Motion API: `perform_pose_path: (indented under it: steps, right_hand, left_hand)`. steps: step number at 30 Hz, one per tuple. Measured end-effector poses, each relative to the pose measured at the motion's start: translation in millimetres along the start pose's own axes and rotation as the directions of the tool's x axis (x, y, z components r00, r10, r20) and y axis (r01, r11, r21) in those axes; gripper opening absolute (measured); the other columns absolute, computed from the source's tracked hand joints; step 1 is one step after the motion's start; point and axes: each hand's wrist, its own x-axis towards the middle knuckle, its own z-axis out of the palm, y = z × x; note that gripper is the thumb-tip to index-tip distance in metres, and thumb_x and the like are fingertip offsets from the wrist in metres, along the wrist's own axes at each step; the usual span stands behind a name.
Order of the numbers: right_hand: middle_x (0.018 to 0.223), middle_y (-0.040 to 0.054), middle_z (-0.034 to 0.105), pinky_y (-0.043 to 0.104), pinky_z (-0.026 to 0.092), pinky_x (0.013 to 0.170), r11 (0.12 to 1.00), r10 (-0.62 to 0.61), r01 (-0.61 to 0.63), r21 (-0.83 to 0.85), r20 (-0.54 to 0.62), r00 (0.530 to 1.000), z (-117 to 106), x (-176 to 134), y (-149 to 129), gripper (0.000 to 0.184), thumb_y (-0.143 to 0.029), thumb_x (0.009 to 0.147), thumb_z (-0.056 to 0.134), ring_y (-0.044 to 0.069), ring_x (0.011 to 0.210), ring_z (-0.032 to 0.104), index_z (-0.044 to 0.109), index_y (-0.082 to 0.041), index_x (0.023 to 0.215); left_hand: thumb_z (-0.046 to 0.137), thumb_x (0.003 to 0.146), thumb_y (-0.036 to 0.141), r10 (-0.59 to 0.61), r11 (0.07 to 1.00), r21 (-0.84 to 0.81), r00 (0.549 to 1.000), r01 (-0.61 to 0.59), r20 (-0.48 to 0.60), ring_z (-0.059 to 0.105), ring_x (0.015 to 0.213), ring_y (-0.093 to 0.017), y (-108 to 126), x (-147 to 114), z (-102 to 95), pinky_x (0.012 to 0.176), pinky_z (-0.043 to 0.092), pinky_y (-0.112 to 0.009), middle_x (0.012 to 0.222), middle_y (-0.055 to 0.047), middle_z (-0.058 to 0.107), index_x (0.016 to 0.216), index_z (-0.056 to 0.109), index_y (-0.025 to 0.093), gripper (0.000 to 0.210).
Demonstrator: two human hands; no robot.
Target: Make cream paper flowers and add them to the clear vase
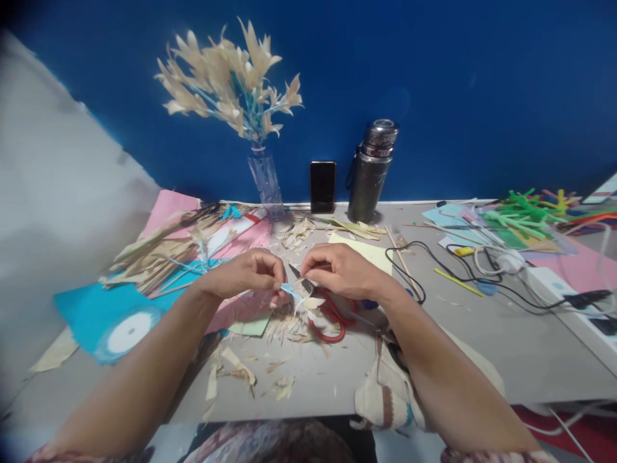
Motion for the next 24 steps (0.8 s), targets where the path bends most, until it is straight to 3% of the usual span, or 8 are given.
perform_pose_path:
  steps: [5, 11, 20, 24]
  right_hand:
    - [0.078, 0.0005, 0.069, 0.026, 0.043, 0.068, 0.994, -0.064, 0.068, -0.088, 0.046, 0.997, 9, 3, 2, 0.017, -0.01, 0.078, 0.059, 0.015, 0.073, 0.061, 0.073, -0.02, 0.079]
    - [0.078, 0.0018, 0.07, 0.026, 0.039, 0.066, 0.966, -0.003, 0.011, -0.26, 0.032, 0.999, 15, 3, 5, 0.018, -0.01, 0.075, 0.058, 0.016, 0.072, 0.059, 0.073, -0.02, 0.076]
    - [0.08, 0.0007, 0.071, 0.025, 0.038, 0.068, 0.974, 0.022, -0.027, -0.226, -0.027, 0.999, 4, -1, -1, 0.014, -0.013, 0.078, 0.059, 0.015, 0.074, 0.059, 0.072, -0.019, 0.077]
    - [0.079, 0.0008, 0.07, 0.025, 0.037, 0.067, 0.967, -0.001, 0.002, -0.257, 0.003, 1.0, 9, -2, -4, 0.016, -0.011, 0.077, 0.058, 0.015, 0.073, 0.058, 0.072, -0.019, 0.077]
  left_hand:
    - [0.068, 0.077, 0.018, 0.001, 0.999, 0.055, 1.0, -0.001, -0.004, 0.066, 0.063, -0.015, -1, 1, 1.5, 0.063, 0.051, -0.025, 0.066, -0.005, 0.07, 0.071, 0.068, 0.013, 0.007]
    - [0.067, 0.078, 0.017, 0.018, 0.995, 0.103, 1.0, -0.018, 0.003, 0.067, 0.067, -0.016, -1, 1, 1.5, 0.066, 0.051, -0.026, 0.069, -0.007, 0.071, 0.072, 0.069, 0.013, 0.008]
    - [0.067, 0.077, 0.017, 0.015, 0.995, 0.095, 1.0, -0.013, -0.011, 0.068, 0.068, -0.018, -1, 1, 0.4, 0.065, 0.051, -0.027, 0.066, -0.006, 0.07, 0.071, 0.069, 0.013, 0.007]
    - [0.066, 0.076, 0.015, -0.001, 0.996, 0.091, 1.0, 0.003, -0.019, 0.067, 0.065, -0.017, -1, 2, 1.3, 0.064, 0.05, -0.026, 0.065, -0.005, 0.07, 0.07, 0.068, 0.013, 0.007]
